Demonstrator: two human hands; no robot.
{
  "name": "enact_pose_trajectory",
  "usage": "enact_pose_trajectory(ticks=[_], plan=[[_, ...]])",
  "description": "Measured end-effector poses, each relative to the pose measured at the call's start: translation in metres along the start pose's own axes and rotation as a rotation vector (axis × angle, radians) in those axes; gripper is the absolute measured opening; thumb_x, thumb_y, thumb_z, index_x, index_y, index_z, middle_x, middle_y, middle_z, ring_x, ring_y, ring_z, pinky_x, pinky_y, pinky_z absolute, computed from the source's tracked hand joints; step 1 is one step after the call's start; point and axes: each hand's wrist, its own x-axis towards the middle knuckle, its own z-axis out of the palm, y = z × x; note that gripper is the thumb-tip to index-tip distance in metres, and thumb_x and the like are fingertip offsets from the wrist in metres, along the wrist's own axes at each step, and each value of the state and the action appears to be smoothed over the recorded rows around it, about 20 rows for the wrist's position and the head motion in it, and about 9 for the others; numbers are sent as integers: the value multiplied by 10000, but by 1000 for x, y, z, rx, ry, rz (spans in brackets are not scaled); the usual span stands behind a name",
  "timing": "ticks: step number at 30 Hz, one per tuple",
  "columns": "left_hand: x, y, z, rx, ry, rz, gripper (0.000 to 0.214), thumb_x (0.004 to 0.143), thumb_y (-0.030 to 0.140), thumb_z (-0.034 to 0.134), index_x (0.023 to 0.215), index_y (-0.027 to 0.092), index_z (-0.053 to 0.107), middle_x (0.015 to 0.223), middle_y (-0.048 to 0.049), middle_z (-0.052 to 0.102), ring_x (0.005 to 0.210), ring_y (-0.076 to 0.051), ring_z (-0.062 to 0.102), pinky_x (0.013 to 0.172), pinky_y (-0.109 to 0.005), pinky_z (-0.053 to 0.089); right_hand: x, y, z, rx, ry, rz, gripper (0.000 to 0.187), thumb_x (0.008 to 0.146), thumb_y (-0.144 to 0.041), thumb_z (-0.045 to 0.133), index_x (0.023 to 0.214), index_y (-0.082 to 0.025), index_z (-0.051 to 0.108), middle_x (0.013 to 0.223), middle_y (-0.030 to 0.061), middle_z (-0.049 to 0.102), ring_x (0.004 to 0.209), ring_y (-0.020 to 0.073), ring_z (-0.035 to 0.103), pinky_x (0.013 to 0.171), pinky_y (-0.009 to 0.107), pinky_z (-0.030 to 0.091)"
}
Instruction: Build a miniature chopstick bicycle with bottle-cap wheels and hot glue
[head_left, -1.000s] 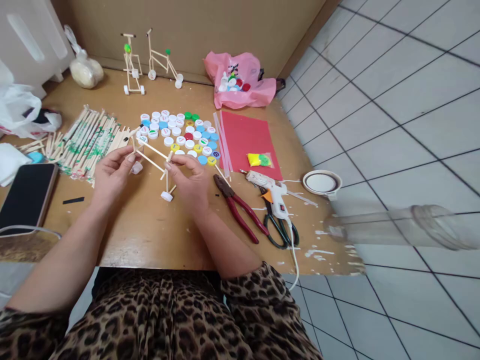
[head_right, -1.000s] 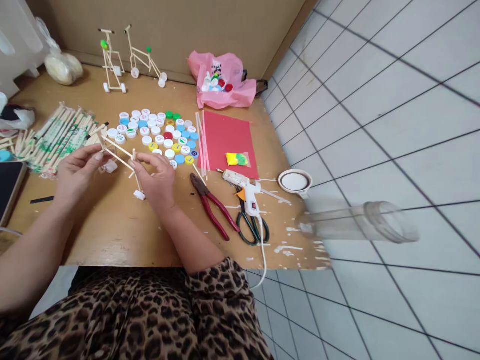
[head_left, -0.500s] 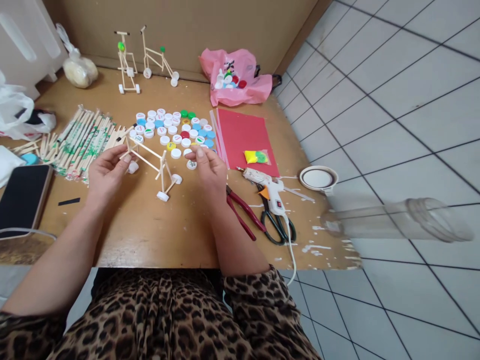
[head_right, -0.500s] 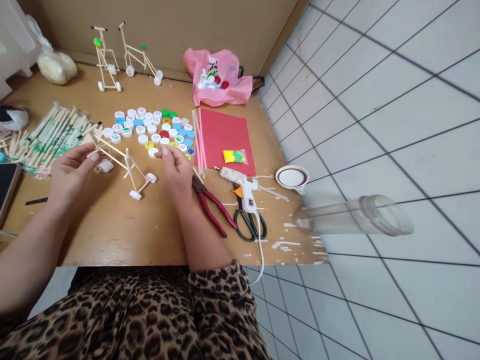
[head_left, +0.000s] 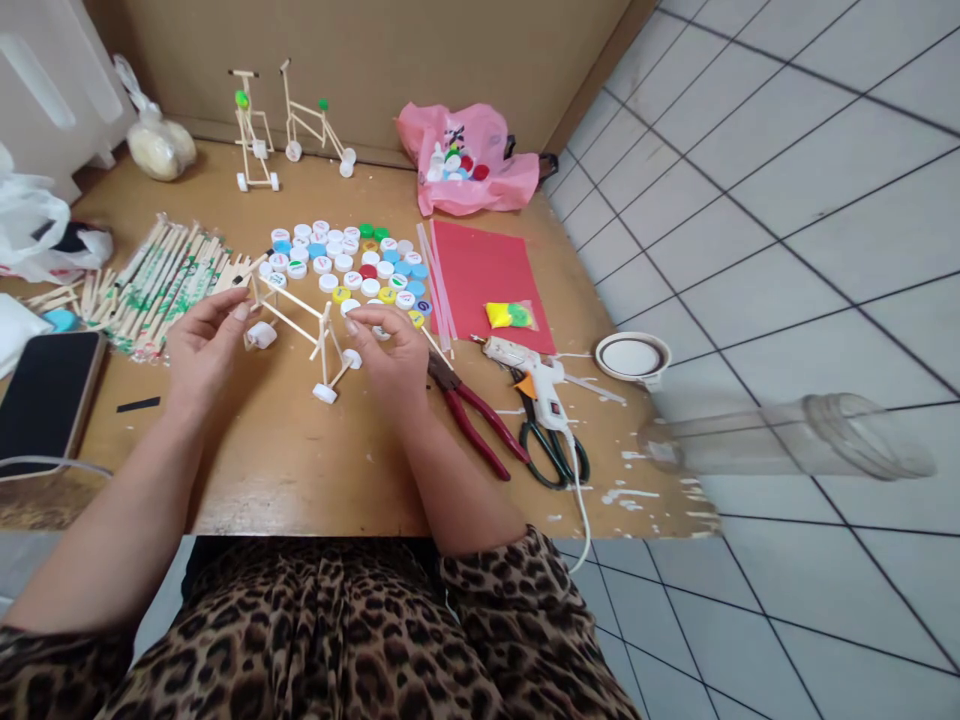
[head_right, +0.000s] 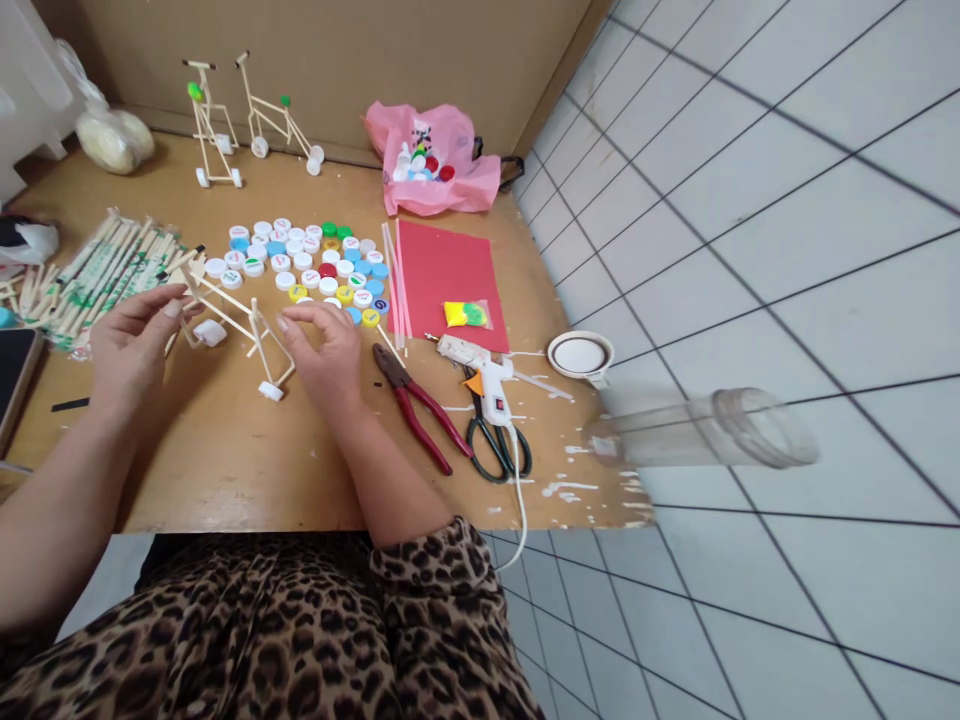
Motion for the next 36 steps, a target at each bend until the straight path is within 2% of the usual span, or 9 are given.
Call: enact_pose_trajectory(ticks=[4, 13, 19, 25, 32, 36], plan=[[1, -5, -2, 18, -27, 15, 244, 650, 326, 805, 841, 187, 744, 798, -35, 750, 752, -171, 720, 721, -303, 569, 0, 0, 6, -29, -6, -41, 49, 826, -312, 677, 823, -272, 704, 926, -3, 747, 949, 182, 677, 931, 404, 511], [1, -5, -1, -7, -16, -20, 232, 616, 309, 821, 816, 207, 760, 794, -27, 754, 718, -143, 678, 663, -268, 536, -4, -5, 13, -105, -32, -31, 98, 809, -306, 691, 899, -269, 702, 1012, 13, 746, 1025, 200, 666, 978, 437, 486], [0, -4, -1, 4, -32, -18, 214, 631, 300, 818, 817, 212, 760, 808, -41, 752, 710, -157, 670, 640, -287, 527, -6, -11, 17, -105, -13, -8, 84, 798, -302, 705, 874, -273, 685, 1011, 22, 734, 1031, 211, 654, 992, 439, 466], [-1, -1, 2, -6, 2, -41, 215, 599, 302, 820, 789, 218, 763, 774, -30, 750, 684, -145, 653, 596, -267, 510, -5, -14, 18, -101, -2, 14, 33, 819, -305, 681, 822, -276, 667, 973, 13, 729, 1001, 204, 653, 989, 438, 464], [-1, -3, 0, 10, -16, -31, 228, 613, 330, 826, 805, 227, 760, 817, -29, 760, 745, -151, 682, 688, -281, 542, -4, -12, 19, -100, 6, -16, 44, 828, -304, 673, 808, -266, 663, 959, 14, 725, 979, 195, 655, 965, 417, 475], [-1, -2, 1, 21, -2, -26, 197, 619, 305, 810, 791, 221, 762, 787, -34, 757, 707, -150, 678, 658, -280, 539, -4, -11, 19, -80, 3, -21, 47, 829, -303, 674, 808, -262, 668, 960, 18, 715, 982, 192, 650, 974, 414, 470]])
